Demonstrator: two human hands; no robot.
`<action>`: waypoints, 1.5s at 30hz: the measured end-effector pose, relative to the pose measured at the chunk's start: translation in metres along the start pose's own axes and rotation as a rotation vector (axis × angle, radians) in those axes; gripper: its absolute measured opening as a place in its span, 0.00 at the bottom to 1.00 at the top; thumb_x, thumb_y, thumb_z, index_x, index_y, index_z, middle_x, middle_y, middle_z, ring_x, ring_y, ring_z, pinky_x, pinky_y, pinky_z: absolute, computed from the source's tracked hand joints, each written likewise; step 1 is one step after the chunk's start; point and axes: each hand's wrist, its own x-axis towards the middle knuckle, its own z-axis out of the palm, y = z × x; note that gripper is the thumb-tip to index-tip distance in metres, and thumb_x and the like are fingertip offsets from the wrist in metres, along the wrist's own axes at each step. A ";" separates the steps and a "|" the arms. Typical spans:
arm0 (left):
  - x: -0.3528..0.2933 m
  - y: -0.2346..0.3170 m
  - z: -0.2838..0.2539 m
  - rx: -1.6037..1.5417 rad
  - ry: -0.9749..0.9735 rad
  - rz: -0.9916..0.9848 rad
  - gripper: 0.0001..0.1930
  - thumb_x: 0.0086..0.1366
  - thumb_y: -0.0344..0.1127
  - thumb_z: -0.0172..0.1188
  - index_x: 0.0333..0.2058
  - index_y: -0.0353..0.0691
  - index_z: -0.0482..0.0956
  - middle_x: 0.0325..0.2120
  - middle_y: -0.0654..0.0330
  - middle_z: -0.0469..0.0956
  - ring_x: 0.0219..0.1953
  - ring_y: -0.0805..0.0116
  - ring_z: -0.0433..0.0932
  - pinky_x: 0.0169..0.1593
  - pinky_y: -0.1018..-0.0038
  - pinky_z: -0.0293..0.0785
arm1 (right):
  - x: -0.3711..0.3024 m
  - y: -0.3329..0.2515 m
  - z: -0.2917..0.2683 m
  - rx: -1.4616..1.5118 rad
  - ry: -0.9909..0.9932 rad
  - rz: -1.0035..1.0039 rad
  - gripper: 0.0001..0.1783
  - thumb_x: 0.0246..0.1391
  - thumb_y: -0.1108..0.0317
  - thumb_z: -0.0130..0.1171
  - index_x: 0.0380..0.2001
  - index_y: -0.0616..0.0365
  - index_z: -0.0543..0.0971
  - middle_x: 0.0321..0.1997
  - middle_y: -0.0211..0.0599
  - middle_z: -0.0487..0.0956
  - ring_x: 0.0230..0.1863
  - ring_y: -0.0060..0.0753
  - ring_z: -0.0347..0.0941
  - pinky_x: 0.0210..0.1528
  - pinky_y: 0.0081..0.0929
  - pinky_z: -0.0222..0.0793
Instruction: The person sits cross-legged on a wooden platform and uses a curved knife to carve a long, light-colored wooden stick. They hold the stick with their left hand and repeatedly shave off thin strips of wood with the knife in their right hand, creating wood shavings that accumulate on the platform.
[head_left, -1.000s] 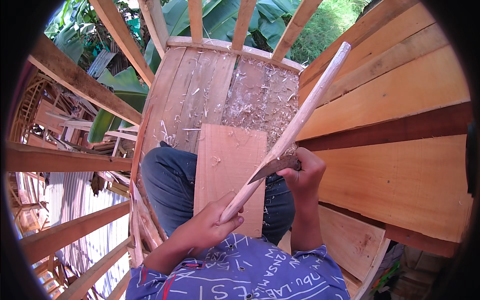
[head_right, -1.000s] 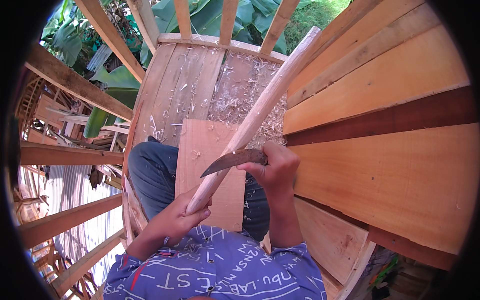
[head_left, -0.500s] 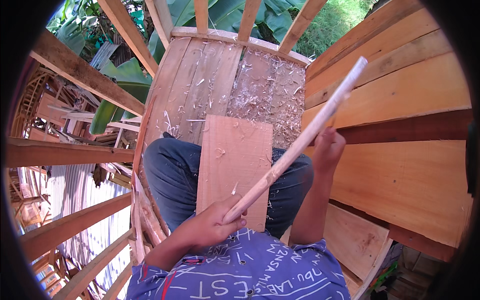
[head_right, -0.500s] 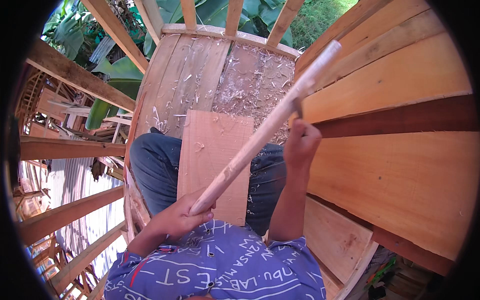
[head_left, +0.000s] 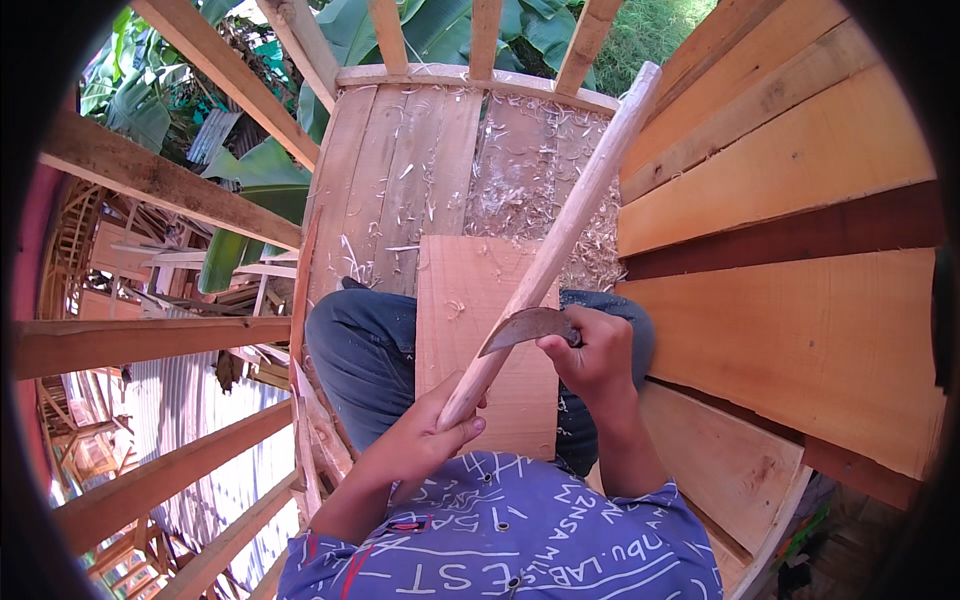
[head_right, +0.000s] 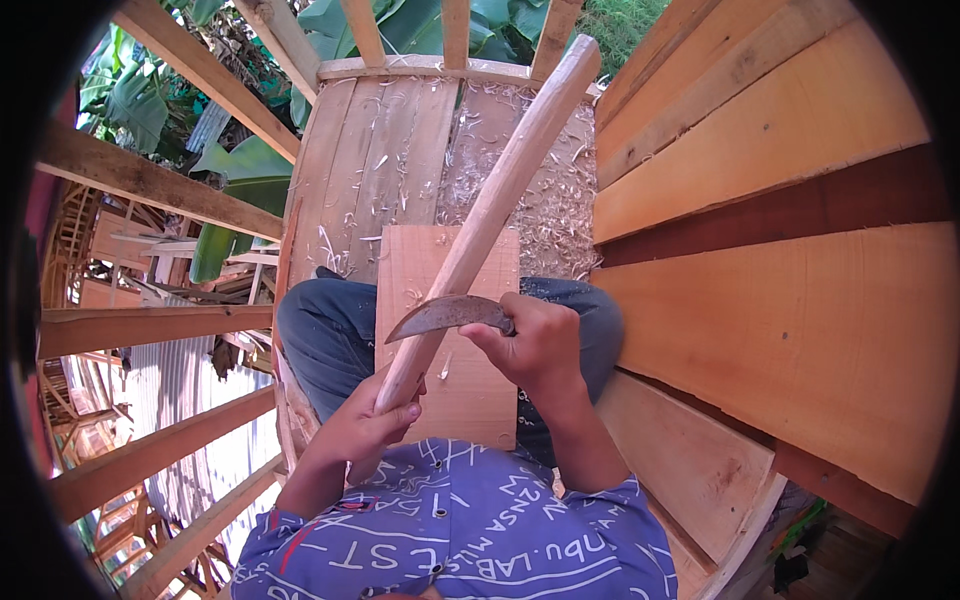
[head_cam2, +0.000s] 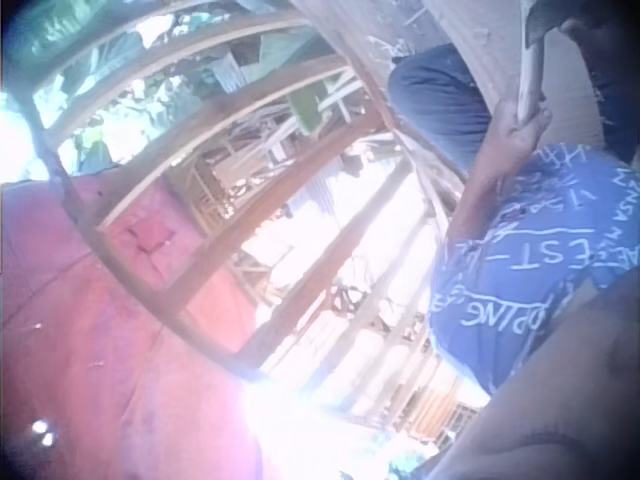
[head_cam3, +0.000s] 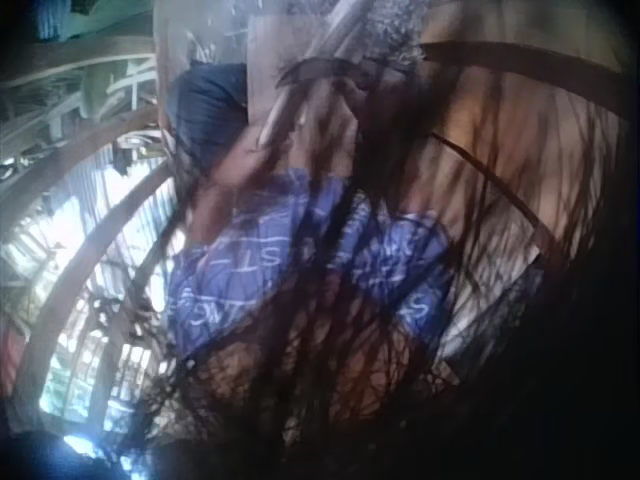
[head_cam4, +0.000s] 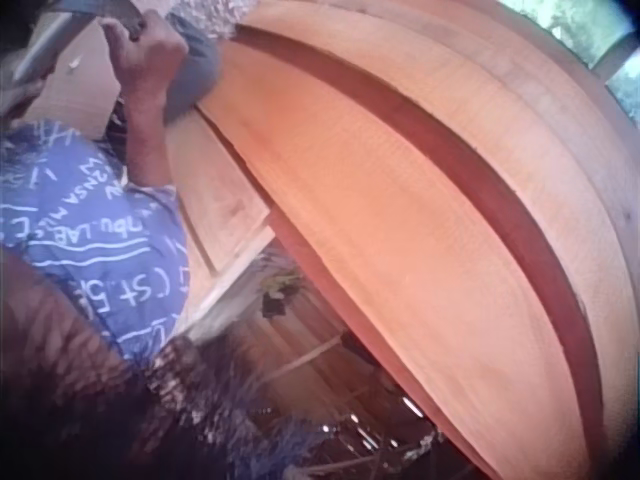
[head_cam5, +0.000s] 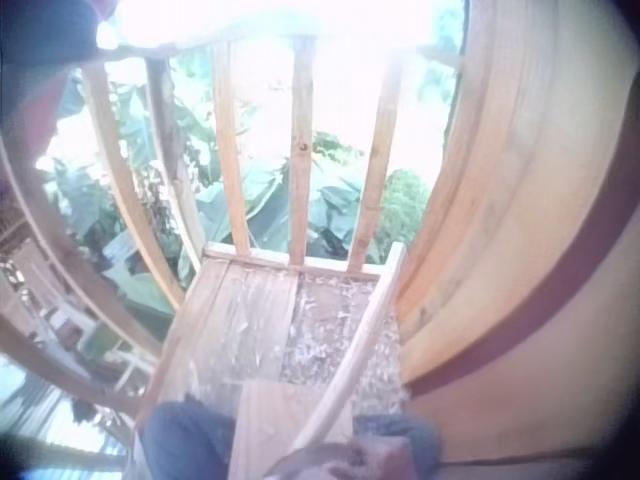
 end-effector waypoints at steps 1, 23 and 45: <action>0.000 0.001 0.002 0.069 0.011 0.022 0.14 0.63 0.32 0.56 0.45 0.36 0.66 0.30 0.61 0.70 0.24 0.73 0.70 0.31 0.76 0.67 | 0.002 0.000 0.000 -0.029 0.015 -0.018 0.38 0.45 0.29 0.56 0.11 0.58 0.70 0.10 0.39 0.66 0.13 0.44 0.68 0.17 0.34 0.61; -0.004 0.010 0.016 0.316 0.118 0.040 0.12 0.61 0.29 0.55 0.42 0.34 0.66 0.19 0.59 0.66 0.24 0.70 0.66 0.32 0.71 0.63 | 0.027 0.019 -0.018 -0.290 0.192 -0.116 0.42 0.29 0.21 0.57 0.09 0.56 0.66 0.09 0.36 0.64 0.12 0.42 0.65 0.15 0.32 0.60; -0.016 -0.042 -0.006 0.004 0.114 -0.076 0.16 0.62 0.34 0.57 0.45 0.35 0.66 0.28 0.61 0.70 0.27 0.70 0.71 0.34 0.72 0.66 | 0.008 0.046 -0.019 0.001 0.115 0.213 0.37 0.54 0.37 0.53 0.13 0.63 0.67 0.10 0.43 0.63 0.14 0.41 0.66 0.20 0.36 0.57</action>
